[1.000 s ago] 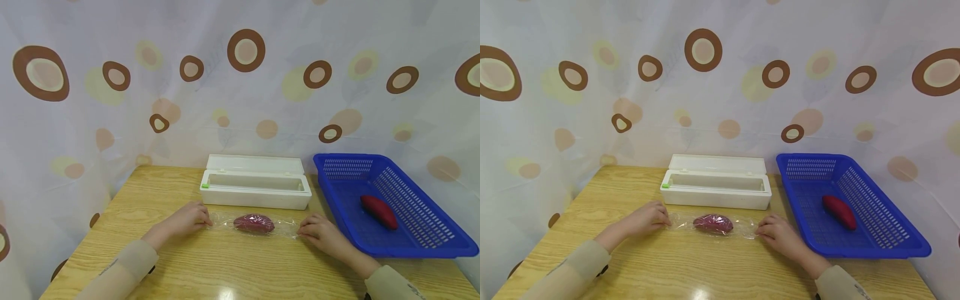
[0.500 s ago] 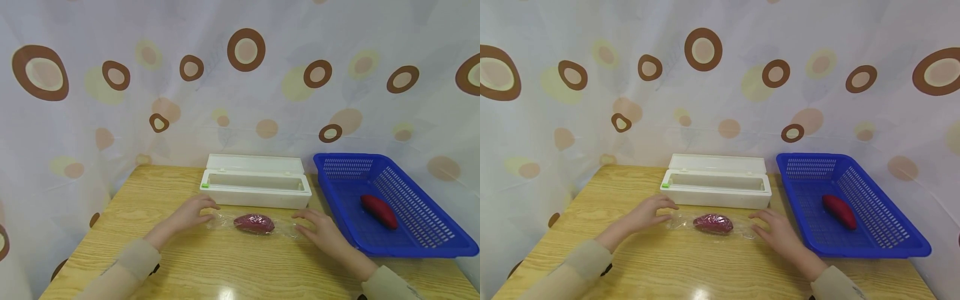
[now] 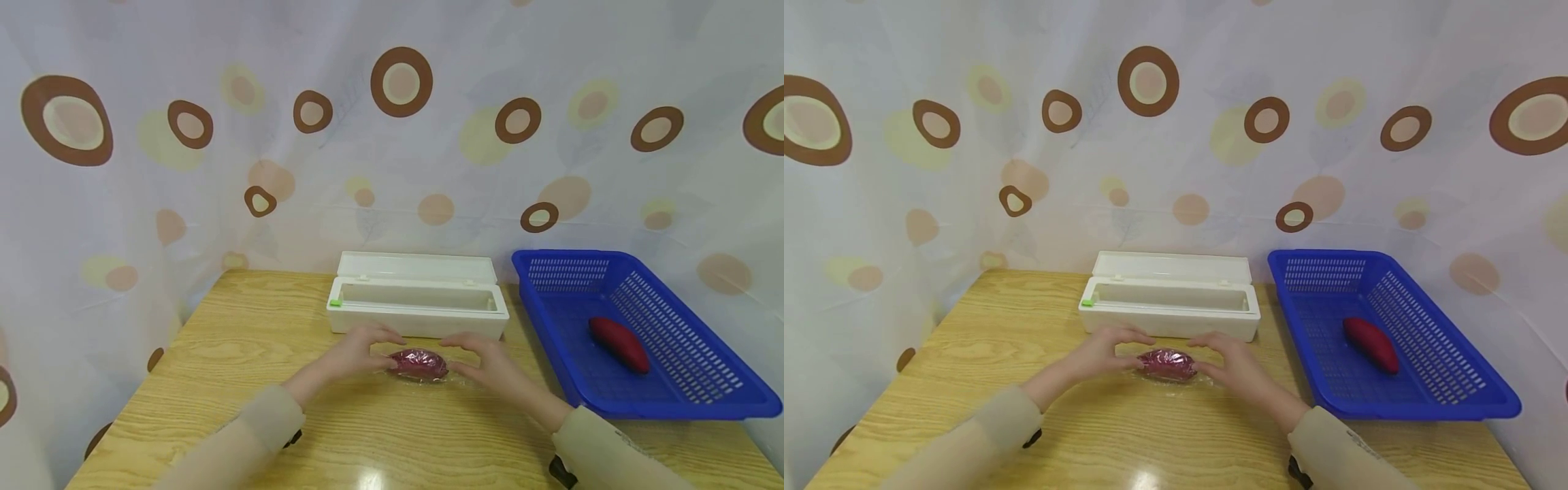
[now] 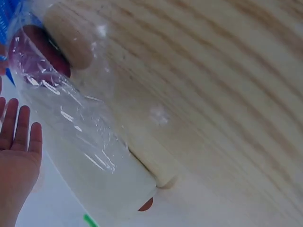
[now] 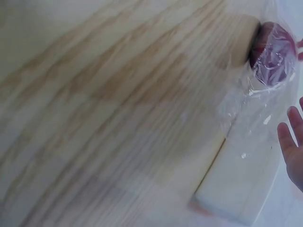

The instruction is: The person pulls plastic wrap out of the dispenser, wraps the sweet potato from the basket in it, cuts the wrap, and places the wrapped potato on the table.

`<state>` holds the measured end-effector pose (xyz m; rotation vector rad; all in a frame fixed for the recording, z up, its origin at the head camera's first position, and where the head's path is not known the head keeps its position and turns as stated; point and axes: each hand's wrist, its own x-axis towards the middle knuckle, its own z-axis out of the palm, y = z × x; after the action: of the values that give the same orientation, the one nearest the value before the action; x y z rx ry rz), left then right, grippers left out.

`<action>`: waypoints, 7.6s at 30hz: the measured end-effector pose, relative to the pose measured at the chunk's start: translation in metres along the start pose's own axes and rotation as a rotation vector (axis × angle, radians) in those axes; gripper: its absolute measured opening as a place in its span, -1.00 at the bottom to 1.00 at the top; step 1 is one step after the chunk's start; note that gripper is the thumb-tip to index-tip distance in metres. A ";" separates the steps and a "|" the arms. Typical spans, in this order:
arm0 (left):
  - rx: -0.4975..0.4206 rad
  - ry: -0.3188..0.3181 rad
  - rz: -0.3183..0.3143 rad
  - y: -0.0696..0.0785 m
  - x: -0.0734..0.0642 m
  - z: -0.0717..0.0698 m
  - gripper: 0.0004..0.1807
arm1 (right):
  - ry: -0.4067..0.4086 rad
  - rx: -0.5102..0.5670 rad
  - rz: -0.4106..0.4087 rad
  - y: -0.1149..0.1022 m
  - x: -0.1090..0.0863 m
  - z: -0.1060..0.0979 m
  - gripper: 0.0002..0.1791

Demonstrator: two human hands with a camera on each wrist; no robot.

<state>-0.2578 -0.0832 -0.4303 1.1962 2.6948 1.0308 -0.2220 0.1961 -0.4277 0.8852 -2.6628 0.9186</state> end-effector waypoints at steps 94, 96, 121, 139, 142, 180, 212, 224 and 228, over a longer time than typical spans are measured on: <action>-0.034 -0.095 -0.219 -0.037 -0.062 -0.021 -0.69 | -0.144 0.046 -0.074 0.015 0.003 0.023 -0.57; -0.019 -0.076 -0.207 -0.037 -0.061 -0.020 -0.81 | -0.150 0.048 -0.068 0.015 0.003 0.023 -0.57; 0.076 0.137 -0.069 -0.009 -0.036 -0.033 -0.93 | -0.185 0.065 -0.006 0.015 0.006 0.019 -0.59; 0.068 0.109 0.038 0.014 0.001 -0.020 -0.93 | -0.216 0.109 0.050 0.015 0.012 0.018 -0.60; 0.058 0.092 0.032 0.016 0.006 -0.018 -0.91 | -0.213 0.125 0.054 0.015 0.012 0.019 -0.60; -0.082 -0.056 -0.016 0.013 0.043 0.028 -0.84 | -0.224 0.193 0.041 0.015 0.018 0.024 -0.51; -0.011 0.099 -0.053 0.001 0.004 0.008 -0.70 | -0.219 0.183 0.111 0.013 0.015 0.026 -0.56; -0.043 0.042 -0.106 0.009 0.007 0.018 -0.68 | -0.229 0.208 0.116 0.013 0.015 0.026 -0.57; -0.029 0.042 -0.091 0.011 0.010 0.023 -0.69 | -0.227 0.208 0.111 0.013 0.015 0.026 -0.56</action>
<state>-0.2517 -0.0586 -0.4394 1.0482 2.7277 1.0904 -0.2418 0.1814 -0.4497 0.9433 -2.8712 1.2065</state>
